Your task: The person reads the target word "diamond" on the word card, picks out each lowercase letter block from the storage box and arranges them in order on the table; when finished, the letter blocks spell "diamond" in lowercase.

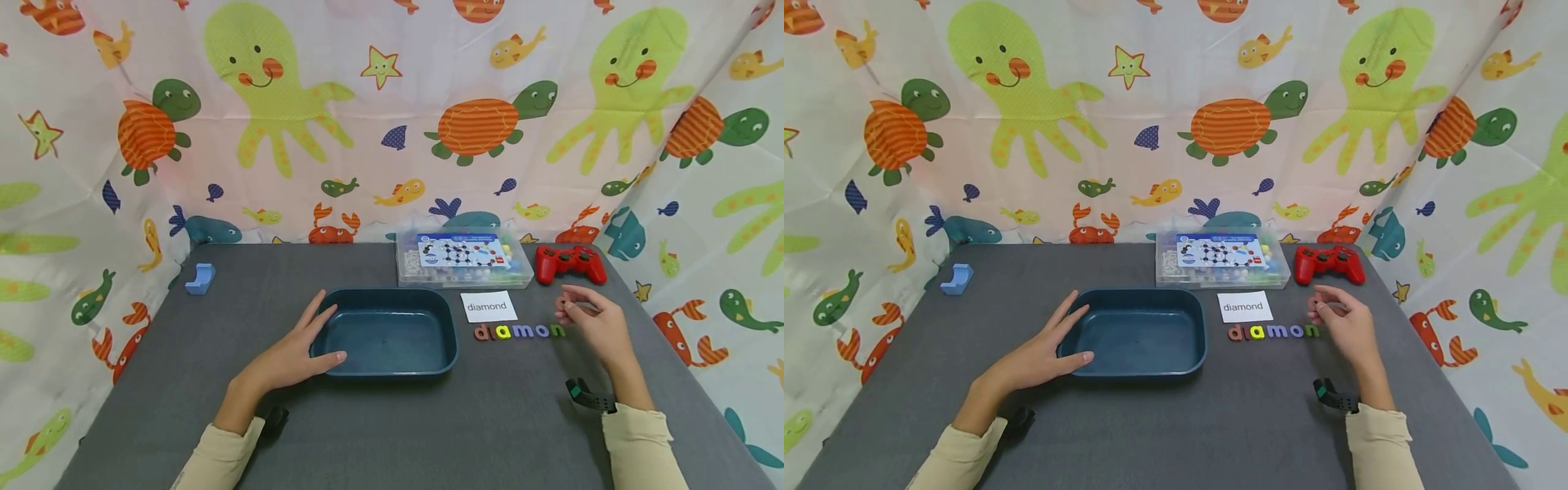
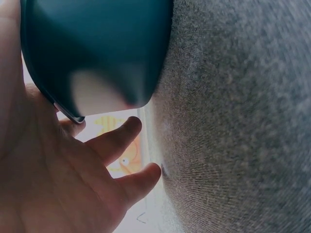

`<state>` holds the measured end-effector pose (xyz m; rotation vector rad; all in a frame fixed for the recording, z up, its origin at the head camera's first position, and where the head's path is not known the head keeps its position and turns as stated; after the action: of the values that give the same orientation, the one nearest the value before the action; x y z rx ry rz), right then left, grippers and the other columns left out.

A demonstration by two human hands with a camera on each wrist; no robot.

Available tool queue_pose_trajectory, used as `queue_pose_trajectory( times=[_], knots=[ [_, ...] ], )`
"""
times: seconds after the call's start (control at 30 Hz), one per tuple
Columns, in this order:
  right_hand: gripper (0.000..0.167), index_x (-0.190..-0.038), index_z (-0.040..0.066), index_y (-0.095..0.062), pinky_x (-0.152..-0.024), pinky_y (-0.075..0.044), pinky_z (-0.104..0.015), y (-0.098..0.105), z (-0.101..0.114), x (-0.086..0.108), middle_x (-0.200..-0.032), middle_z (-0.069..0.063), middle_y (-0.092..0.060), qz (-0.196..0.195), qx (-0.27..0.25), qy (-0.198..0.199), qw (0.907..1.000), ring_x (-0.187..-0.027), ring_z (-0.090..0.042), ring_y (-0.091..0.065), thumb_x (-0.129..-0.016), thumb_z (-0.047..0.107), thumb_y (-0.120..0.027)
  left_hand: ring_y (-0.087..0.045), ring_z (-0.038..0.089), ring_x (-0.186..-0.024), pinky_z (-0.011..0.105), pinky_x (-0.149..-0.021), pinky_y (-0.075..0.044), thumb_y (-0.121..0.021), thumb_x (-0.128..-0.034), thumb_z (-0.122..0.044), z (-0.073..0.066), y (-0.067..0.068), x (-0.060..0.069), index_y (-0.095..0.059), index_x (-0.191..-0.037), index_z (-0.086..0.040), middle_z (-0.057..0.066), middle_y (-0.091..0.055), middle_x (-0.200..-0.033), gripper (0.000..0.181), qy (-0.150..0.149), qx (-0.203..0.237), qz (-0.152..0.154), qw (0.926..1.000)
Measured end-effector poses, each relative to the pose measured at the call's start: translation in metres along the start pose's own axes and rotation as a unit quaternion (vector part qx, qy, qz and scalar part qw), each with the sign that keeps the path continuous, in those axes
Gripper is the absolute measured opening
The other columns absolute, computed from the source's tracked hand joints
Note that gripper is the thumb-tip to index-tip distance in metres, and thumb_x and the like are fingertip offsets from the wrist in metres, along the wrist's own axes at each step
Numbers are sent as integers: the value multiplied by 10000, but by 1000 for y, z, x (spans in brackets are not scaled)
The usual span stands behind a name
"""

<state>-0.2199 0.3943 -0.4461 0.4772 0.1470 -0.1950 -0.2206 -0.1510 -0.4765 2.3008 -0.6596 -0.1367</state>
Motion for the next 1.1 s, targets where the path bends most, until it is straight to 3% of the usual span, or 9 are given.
queue_pose_trajectory(
  times=[0.13, 0.43, 0.57, 0.77, 1.1],
  knots=[
    [296, -1346, -35, -645, -728, -606, -221, 5, -13, -2, -1041, 19, -780, -54, 104, -269, 9996, -835, -90, -753, -1098, 124, -616, -193, 458, -1590, 774, -1107, -345, -690, -994, -589, 0, 0, 1, -203, -1732, -169, 19, 91, -1796, 978, 3, 38, -43, 10000],
    [434, -1416, -71, -621, -724, -550, -161, 20, -34, 7, -1037, 82, -781, -30, 746, -523, 9958, -883, 26, -687, -1108, 235, -621, -219, 456, -1583, 763, -1097, -372, -693, -992, -595, 2, -1, 1, -204, -1732, -174, 10, 93, -1796, 982, -24, -65, -55, 10000],
    [421, -1382, -99, -628, -713, -554, -167, 23, -39, 8, -1034, 19, -785, 133, 832, -530, 9950, -862, 18, -692, -1105, 219, -629, -211, 461, -1583, 760, -1102, -367, -697, -984, -603, 1, -1, 0, -186, -1734, -163, 15, 88, -1796, 1009, 8, -92, -84, 9999],
    [350, -1276, -115, -676, -658, -562, -209, 23, -46, 9, -1056, -192, -767, 428, 1473, -597, 9864, -791, -47, -686, -1088, 178, -646, -169, 454, -1598, 762, -1123, -334, -696, -981, -618, 0, -2, 1, -105, -1741, -159, 21, 97, -1796, 1067, 49, -97, -53, 9999],
    [236, -1082, -73, -733, -608, -476, -297, 19, -47, 7, -845, -64, -740, 592, 2382, -573, 9677, -765, -202, -632, -1035, 155, -697, -159, 432, -1605, 757, -1142, -312, -707, -980, -604, -1, -2, 0, -80, -1743, -171, 9, 105, -1795, 1078, 35, 13, -54, 10000]
  ],
)
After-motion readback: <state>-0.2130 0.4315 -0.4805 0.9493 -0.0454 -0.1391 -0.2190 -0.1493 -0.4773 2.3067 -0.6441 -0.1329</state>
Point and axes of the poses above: each hand's wrist, its own x-axis away from the middle knuckle, its own y-axis out of the back of the hand, z = x × y, the point moved 6 cm from there along -x, towards the middle knuckle
